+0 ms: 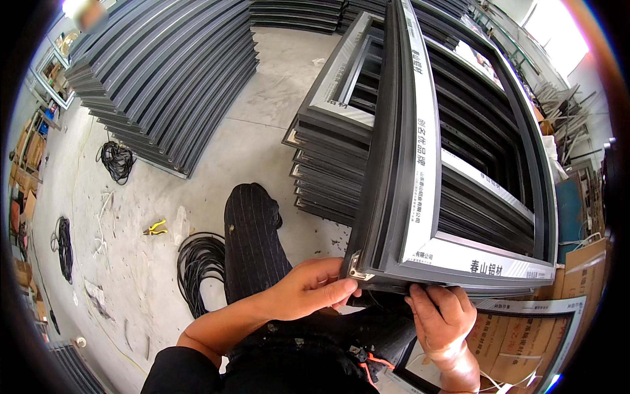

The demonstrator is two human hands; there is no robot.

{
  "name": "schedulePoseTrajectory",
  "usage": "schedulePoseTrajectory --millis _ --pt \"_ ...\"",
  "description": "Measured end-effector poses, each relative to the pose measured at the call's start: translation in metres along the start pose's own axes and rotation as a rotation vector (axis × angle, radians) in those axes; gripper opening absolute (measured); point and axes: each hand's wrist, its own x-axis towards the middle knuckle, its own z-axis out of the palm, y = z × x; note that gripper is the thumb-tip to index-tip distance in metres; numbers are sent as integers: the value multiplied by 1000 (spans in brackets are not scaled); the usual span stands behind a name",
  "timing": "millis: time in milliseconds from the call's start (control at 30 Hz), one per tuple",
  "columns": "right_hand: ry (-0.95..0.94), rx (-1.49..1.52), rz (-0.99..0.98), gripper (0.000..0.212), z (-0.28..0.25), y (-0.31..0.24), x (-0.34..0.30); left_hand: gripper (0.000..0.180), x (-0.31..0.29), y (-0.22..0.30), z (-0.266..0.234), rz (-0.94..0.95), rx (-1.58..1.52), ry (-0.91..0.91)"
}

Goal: The person inserts a black rubber seal into the perimeter channel of an aluminum window frame by hand, using a pair of pliers to cut the seal to length.

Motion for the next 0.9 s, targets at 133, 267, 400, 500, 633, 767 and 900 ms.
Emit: schedulePoseTrajectory --millis 133,267,400,500,633,767,900 --pt "11 -36 15 31 -1 -1 2 35 -1 -1 5 37 -23 7" --pt "-4 -42 -19 31 -1 0 3 28 0 0 10 -22 -11 76" --pt "-40 -21 -31 32 -2 2 3 25 0 1 17 -16 73 155" --pt "-38 -12 -35 31 -1 2 3 28 0 1 17 -12 100 143" --pt "-54 -3 -30 30 -2 1 5 33 0 -4 16 -9 68 197" --pt "-115 -21 -44 28 -7 1 9 37 0 -5 18 -9 77 200" --pt "-152 -26 -71 26 -12 1 15 34 0 -4 24 1 -63 211"
